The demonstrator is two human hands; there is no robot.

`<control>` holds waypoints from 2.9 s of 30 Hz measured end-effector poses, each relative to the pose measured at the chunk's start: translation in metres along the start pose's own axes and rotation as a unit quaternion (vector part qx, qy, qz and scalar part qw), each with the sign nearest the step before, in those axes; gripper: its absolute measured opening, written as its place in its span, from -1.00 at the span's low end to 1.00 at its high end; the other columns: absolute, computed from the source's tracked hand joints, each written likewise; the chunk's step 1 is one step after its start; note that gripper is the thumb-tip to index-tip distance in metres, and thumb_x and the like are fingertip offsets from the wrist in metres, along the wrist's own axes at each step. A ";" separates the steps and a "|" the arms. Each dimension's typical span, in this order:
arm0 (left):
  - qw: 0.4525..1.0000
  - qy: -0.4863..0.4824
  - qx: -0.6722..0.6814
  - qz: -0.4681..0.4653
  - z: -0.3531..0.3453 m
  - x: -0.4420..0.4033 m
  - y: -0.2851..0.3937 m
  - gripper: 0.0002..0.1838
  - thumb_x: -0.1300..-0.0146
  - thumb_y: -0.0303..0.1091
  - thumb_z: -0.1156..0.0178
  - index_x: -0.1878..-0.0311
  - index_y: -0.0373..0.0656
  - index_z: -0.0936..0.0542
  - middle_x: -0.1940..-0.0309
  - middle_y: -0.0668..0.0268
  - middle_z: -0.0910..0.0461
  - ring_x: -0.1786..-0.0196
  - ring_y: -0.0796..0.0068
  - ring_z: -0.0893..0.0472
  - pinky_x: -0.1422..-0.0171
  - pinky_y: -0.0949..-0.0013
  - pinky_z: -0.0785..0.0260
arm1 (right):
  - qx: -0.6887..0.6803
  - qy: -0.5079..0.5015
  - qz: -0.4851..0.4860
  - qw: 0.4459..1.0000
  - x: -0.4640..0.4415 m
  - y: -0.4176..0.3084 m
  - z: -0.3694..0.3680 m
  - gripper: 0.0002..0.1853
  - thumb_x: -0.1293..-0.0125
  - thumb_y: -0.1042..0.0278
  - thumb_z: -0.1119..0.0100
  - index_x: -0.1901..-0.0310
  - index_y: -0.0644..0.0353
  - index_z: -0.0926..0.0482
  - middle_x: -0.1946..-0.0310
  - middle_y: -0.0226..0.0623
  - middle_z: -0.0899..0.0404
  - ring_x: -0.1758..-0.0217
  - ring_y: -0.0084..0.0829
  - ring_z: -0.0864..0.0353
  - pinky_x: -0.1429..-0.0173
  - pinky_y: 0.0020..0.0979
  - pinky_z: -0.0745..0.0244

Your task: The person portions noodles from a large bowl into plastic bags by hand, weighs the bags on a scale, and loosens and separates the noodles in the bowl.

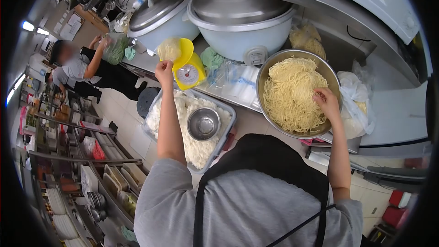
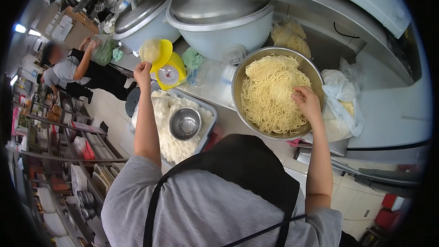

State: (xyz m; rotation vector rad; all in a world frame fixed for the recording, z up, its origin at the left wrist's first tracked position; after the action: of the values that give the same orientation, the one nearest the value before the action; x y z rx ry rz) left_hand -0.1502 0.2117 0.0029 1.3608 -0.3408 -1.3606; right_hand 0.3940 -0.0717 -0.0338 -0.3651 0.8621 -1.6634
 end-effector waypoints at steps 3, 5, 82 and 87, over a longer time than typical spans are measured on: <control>0.999 -0.016 0.042 0.012 -0.001 0.019 -0.002 -0.83 -0.02 -0.40 -0.21 0.43 -0.35 -0.57 0.59 0.29 -0.57 0.50 0.61 -0.52 0.35 0.54 -0.35 | 0.002 -0.005 -0.007 1.000 -0.002 0.002 -0.003 -0.73 -0.03 0.38 -0.24 0.20 0.24 -0.54 0.31 -0.24 -0.53 0.35 -0.35 -0.49 0.21 -0.45 -0.41; 0.998 -0.020 0.050 0.024 -0.003 0.025 0.001 -0.84 -0.02 -0.40 -0.22 0.43 -0.35 -0.57 0.59 0.28 -0.57 0.51 0.61 -0.53 0.35 0.54 -0.35 | 0.005 -0.004 -0.017 1.000 -0.002 0.005 -0.003 -0.73 -0.02 0.38 -0.24 0.20 0.24 -0.54 0.31 -0.25 -0.53 0.36 -0.36 -0.49 0.21 -0.45 -0.41; 0.942 0.003 -0.157 -0.295 0.021 -0.029 0.106 -0.89 -0.04 -0.44 -0.13 0.38 -0.20 -0.62 0.48 0.10 -0.57 0.40 0.09 -0.57 0.29 0.23 -0.40 | 0.113 0.013 -0.027 0.993 -0.022 -0.041 0.051 -0.76 -0.06 0.46 -0.18 0.18 0.22 -0.57 0.35 -0.24 -0.61 0.29 -0.43 -0.54 0.14 -0.44 -0.40; 0.976 -0.152 0.009 -0.158 -0.007 -0.074 0.161 -0.80 -0.12 -0.34 -0.19 0.34 -0.32 -0.61 0.51 0.28 -0.59 0.46 0.58 -0.56 0.31 0.53 -0.41 | 0.102 0.012 -0.015 0.995 -0.016 -0.035 0.053 -0.78 -0.07 0.47 -0.18 0.19 0.25 -0.56 0.35 -0.20 -0.60 0.31 -0.41 -0.57 0.16 -0.44 -0.42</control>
State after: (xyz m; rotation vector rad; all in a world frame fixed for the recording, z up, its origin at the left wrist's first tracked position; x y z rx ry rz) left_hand -0.0887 0.2218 0.1691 1.2586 -0.3497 -1.8434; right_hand 0.4087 -0.0727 0.0301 -0.2182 0.6993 -1.7685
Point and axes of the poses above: each hand's wrist, its own x-axis away from the middle knuckle, its own z-axis out of the back of the hand, y = z × x, the point moved 10 cm from there along -x, towards the middle knuckle
